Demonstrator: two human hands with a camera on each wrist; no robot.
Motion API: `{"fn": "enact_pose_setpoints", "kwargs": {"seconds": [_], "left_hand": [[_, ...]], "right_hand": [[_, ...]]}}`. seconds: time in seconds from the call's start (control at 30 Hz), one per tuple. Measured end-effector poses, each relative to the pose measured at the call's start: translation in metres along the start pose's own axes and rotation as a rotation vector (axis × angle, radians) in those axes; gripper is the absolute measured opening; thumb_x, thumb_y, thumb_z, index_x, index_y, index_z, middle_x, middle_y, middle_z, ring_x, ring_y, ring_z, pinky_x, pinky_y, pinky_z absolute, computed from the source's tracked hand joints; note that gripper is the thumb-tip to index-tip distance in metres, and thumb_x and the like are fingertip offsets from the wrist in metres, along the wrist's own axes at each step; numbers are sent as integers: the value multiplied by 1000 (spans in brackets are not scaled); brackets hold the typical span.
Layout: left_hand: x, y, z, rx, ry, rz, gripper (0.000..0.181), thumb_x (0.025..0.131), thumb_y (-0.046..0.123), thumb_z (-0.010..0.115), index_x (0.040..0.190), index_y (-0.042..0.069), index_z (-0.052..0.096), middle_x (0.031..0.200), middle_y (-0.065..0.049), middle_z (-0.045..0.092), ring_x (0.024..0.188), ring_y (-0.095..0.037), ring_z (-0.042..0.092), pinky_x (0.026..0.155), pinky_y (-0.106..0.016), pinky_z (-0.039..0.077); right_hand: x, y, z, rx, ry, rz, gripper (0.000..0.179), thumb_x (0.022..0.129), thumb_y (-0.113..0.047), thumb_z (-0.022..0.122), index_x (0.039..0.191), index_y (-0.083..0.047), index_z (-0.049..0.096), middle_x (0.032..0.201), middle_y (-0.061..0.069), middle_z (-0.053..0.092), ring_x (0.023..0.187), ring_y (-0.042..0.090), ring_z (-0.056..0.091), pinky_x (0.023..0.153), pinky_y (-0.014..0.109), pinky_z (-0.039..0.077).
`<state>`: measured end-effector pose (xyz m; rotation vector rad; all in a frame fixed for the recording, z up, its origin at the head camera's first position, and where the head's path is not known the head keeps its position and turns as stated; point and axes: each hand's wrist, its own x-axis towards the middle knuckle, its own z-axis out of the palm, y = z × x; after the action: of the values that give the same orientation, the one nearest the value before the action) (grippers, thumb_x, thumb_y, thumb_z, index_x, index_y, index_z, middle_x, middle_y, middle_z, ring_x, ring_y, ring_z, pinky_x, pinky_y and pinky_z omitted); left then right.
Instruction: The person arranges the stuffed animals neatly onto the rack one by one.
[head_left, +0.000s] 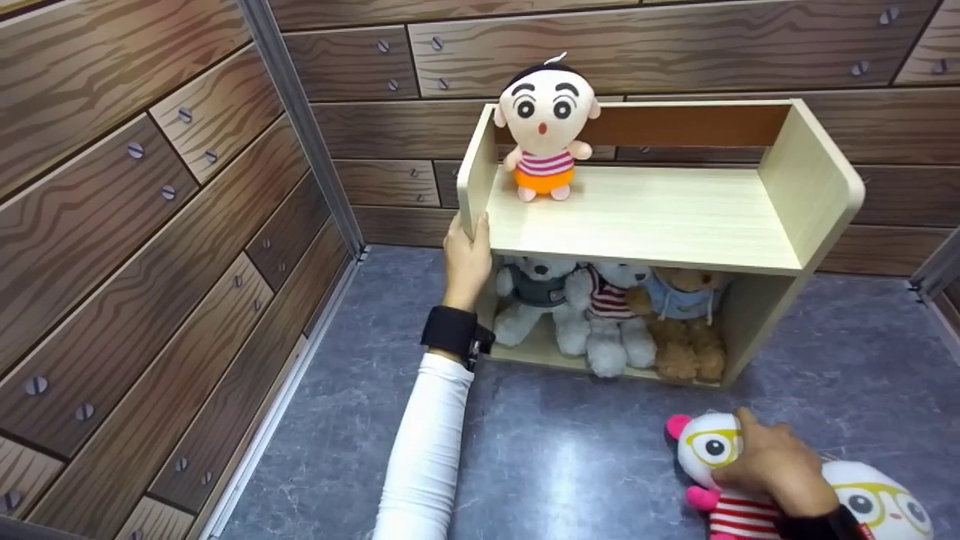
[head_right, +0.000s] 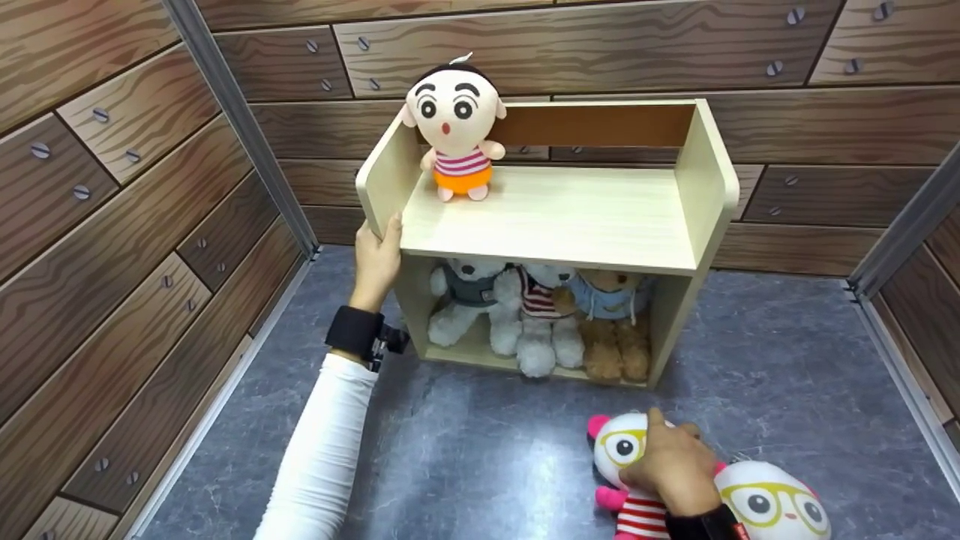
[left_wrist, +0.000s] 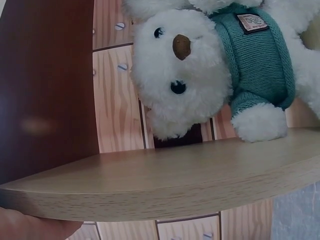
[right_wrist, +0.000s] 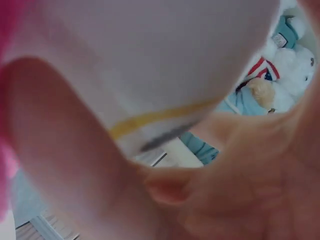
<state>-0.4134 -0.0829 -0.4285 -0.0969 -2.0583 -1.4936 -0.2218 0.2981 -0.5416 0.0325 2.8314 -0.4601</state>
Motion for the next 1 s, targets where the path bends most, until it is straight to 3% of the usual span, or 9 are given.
{"fn": "enact_pose_setpoints", "kwargs": {"seconds": [0.23, 0.37, 0.6, 0.77, 0.87, 1.0], "left_hand": [[-1, 1, 3, 10, -12, 20, 34, 100, 15, 56, 125, -7, 61, 115, -24, 68, 111, -36, 65, 97, -45, 49], [-2, 0, 1, 5, -6, 16, 32, 100, 15, 57, 123, -8, 61, 115, -25, 68, 110, -36, 65, 96, -45, 50], [-1, -1, -4, -38, 13, 20, 31, 99, 12, 57, 121, -11, 59, 111, -27, 68, 106, -37, 66, 94, -45, 50], [-1, -2, -3, -37, 5, 24, 32, 100, 12, 56, 122, -11, 58, 113, -28, 68, 108, -38, 65, 95, -45, 50], [-1, -2, -2, -36, 3, 28, 32, 100, 12, 56, 122, -11, 58, 114, -27, 68, 109, -38, 65, 96, -46, 50], [-2, -1, -1, -30, -4, 26, 32, 100, 12, 56, 122, -11, 58, 115, -27, 67, 110, -38, 64, 97, -46, 49]], "right_hand": [[-11, -24, -17, 134, 236, -47, 100, 65, -46, 87, 138, -3, 34, 98, 39, 45, 74, 47, 57, 55, 53, 48], [-20, -48, -35, 216, 410, -121, 98, 65, -38, 91, 141, -7, 36, 101, 33, 45, 72, 41, 56, 50, 45, 48], [-39, -92, -92, 299, 678, -203, 106, 61, -23, 95, 147, -8, 35, 116, 33, 48, 89, 50, 54, 68, 67, 47], [-47, -119, -138, 382, 884, -236, 103, 62, -21, 95, 148, -15, 37, 129, 30, 49, 97, 50, 54, 77, 69, 44], [-39, -135, -161, 418, 1013, -267, 97, 66, -25, 93, 146, -23, 38, 133, 28, 48, 98, 48, 56, 78, 68, 44], [-14, -150, -187, 410, 1108, -276, 91, 69, -32, 90, 144, -31, 38, 137, 23, 44, 108, 41, 53, 79, 67, 46]]}}
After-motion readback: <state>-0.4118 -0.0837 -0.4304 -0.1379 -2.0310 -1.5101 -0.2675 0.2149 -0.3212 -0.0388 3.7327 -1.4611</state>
